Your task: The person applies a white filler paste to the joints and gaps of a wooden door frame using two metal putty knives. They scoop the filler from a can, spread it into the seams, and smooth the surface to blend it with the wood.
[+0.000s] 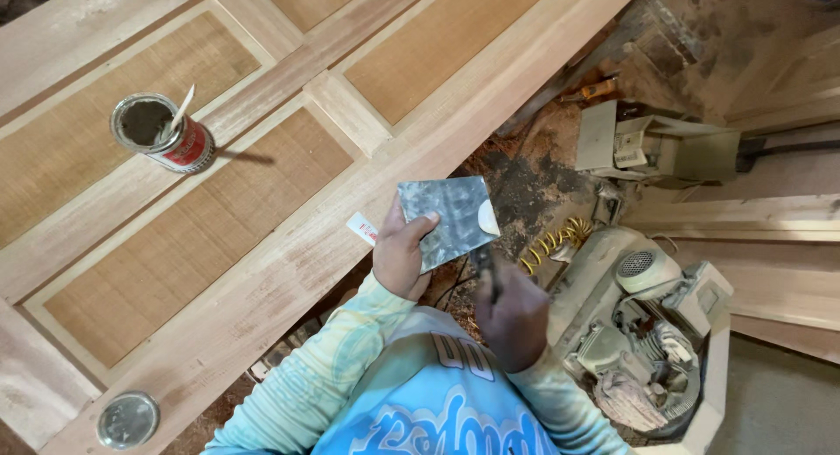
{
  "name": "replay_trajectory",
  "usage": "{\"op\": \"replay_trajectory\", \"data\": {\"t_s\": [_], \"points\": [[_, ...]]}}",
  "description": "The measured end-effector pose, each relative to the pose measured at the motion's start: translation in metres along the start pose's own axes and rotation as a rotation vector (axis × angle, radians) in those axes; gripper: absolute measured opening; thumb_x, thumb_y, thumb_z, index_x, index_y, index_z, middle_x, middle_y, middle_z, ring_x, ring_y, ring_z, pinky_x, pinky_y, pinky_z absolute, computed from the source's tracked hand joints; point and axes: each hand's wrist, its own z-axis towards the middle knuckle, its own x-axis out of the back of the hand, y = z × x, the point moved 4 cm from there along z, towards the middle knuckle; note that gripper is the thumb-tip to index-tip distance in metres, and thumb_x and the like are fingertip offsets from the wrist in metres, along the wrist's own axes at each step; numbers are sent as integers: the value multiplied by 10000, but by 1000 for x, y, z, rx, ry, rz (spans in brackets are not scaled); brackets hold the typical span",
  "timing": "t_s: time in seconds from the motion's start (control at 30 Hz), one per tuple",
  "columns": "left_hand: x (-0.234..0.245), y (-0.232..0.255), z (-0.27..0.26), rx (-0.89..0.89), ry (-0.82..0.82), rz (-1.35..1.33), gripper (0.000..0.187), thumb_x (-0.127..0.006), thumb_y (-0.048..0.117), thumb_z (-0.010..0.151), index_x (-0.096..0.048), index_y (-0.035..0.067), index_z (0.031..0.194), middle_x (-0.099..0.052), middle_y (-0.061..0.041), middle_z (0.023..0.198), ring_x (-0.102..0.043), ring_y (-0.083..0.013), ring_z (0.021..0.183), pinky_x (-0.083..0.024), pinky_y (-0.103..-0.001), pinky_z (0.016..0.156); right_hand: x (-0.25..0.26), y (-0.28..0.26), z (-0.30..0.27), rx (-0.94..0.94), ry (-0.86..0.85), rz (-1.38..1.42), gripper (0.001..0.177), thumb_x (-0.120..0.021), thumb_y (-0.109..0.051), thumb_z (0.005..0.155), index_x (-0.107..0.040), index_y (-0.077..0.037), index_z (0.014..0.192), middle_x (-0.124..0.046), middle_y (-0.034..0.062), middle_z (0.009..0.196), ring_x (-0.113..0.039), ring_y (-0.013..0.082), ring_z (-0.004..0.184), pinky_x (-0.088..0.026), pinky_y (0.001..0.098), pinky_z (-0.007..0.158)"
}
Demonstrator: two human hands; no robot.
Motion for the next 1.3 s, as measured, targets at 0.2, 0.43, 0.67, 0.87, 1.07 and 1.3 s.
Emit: {"op": "replay_trajectory", "data": {"t_s": [0.2,0.43,0.67,0.87,1.07,1.3], "points": [[1,2,2,-19,-20,7,527,-512,-75,883,-467,-8,1404,-684,-126,1102,-693,-221,977,-572,-356,877,28,4,6,-119,145,89,265,-527,-184,1062,-669,30,993,-676,86,690,-598,111,483,-485,268,413],[3,-5,7,51,-68,58,517,-503,-26,932,-452,0,1446,-679,-137,1140,-681,-221,1001,-552,-354,908,-6,8,-3,-114,-41,118,299,-511,-202,1047,-673,13,918,-628,51,595,-569,137,426,-467,301,403],[14,-5,11,180,-98,-277,392,-417,98,1023,-506,-19,1387,-684,-161,1219,-692,-277,1073,-555,-424,982,1,43,-4,-154,53,24,294,-509,-204,1070,-617,-12,876,-648,82,710,-610,153,504,-499,302,433],[27,-9,9,220,-50,-289,372,-425,169,1035,-531,-19,1337,-692,-171,1186,-703,-289,1036,-560,-441,963,22,15,8,-191,101,26,242,-561,-139,1026,-680,30,901,-669,134,741,-663,258,625,-510,385,584],[32,-10,6,213,-48,-290,365,-429,207,1046,-559,-7,1312,-704,-160,1151,-707,-278,1004,-561,-432,936,30,-4,19,-145,114,47,227,-563,-119,1028,-715,35,959,-691,140,782,-687,250,658,-523,364,607],[28,-6,1,200,-85,-257,356,-492,213,1021,-592,-38,1253,-705,-174,1150,-712,-280,1009,-568,-417,934,38,-20,23,-67,128,64,235,-568,-115,1029,-708,54,945,-687,153,802,-693,246,662,-523,362,600]]}}
